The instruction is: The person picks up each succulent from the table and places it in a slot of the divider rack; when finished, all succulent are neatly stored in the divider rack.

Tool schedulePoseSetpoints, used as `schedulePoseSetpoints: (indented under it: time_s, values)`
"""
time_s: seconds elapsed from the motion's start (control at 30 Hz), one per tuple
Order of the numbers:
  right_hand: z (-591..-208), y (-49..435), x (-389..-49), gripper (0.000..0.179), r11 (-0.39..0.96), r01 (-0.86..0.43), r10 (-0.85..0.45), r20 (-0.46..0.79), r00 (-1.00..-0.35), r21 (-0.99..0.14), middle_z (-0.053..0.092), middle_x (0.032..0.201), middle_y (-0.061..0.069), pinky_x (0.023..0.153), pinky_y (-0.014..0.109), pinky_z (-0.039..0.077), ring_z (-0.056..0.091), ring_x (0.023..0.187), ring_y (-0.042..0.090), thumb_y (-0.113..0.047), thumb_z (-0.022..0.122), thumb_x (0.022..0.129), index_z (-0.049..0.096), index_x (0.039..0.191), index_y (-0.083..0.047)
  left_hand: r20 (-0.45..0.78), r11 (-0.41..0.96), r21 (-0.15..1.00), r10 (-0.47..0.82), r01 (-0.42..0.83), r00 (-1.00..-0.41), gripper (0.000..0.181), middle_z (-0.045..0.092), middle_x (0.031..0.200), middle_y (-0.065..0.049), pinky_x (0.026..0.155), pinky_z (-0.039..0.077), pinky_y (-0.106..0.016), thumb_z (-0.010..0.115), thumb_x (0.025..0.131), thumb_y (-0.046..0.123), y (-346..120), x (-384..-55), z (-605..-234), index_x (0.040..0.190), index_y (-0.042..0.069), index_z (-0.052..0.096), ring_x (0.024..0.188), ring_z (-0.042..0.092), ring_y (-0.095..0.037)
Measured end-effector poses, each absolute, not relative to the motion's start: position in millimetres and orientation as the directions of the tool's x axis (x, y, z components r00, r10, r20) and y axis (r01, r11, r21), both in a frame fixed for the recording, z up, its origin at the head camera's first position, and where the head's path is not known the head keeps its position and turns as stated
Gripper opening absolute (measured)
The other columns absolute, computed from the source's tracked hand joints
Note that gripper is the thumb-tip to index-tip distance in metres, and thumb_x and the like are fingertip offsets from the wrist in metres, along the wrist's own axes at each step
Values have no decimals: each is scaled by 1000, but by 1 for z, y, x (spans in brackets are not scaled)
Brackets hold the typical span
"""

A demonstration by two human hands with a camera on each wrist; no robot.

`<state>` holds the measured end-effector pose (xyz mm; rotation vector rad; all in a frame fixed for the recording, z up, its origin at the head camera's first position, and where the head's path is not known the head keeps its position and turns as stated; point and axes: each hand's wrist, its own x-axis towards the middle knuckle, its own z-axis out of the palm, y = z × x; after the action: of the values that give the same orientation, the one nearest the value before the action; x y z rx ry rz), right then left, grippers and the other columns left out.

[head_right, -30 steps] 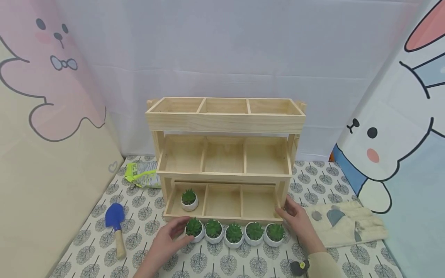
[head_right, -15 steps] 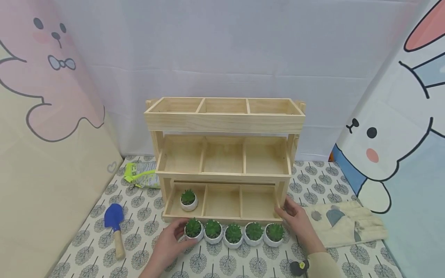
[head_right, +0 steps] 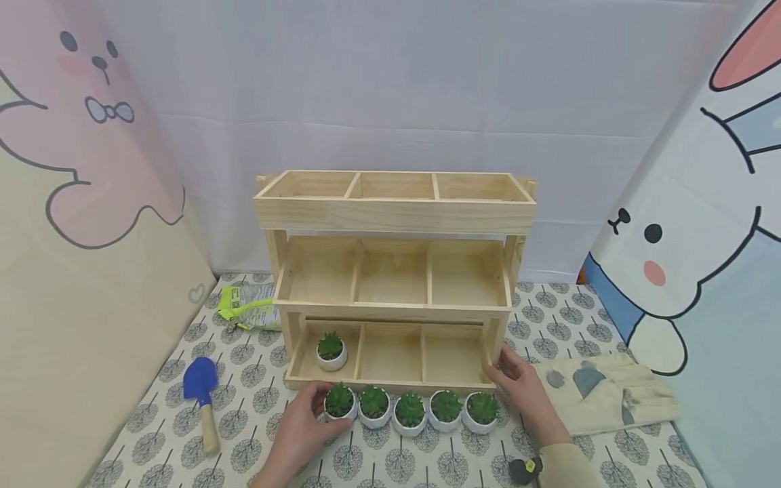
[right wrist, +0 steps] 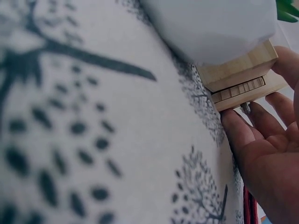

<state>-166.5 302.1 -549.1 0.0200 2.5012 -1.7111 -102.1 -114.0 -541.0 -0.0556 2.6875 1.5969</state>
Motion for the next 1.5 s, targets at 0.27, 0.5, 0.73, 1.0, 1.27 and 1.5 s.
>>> schedulePoseSetpoints:
  time_s: [0.27,0.5,0.73,1.0,1.27,1.5]
  values:
    - [-549,301,-166,78,350,80,-46,-102,-994,-933,35,164,21,114,48,38,40,145,39,-34,67,104,23,167,-15,-38,437,899,17,-27,-999,67,65,127,-14,101,55,-44,97,70,12,-118,-102,-543,126,4,63,120,64,-37]
    - [-550,302,-166,78,342,68,-55,-92,-994,-937,35,163,21,102,17,44,41,144,39,-33,66,105,24,167,-15,-30,386,923,67,-2,-997,63,64,132,-17,105,51,-39,95,72,8,-124,-103,-544,127,3,64,127,60,-40]
    - [-550,302,-165,77,319,64,-63,-89,-994,-946,34,164,21,97,10,42,40,145,39,-31,66,105,24,167,-15,-15,370,929,89,19,-996,65,63,134,-18,107,49,-40,94,72,6,-125,-103,-546,130,1,64,128,59,-41]
    - [-550,301,-165,77,342,60,-58,-84,-995,-938,36,163,20,97,10,41,41,145,38,-33,66,104,24,167,-16,12,374,926,111,53,-994,68,61,136,-24,106,50,-42,93,71,3,-128,-101,-544,132,-4,63,127,59,-45]
    - [-551,302,-165,77,332,61,-61,-86,-994,-941,35,164,20,99,11,41,40,145,37,-32,67,105,24,167,-16,30,401,913,110,72,-993,67,62,135,-23,106,50,-43,90,71,2,-129,-100,-543,132,-4,63,125,61,-43]
    - [-551,303,-167,78,333,64,-64,-90,-994,-941,33,165,20,98,10,40,38,146,37,-33,67,104,23,167,-16,45,390,917,114,87,-992,69,61,136,-24,107,49,-45,90,70,2,-131,-99,-541,133,-3,63,125,61,-43]
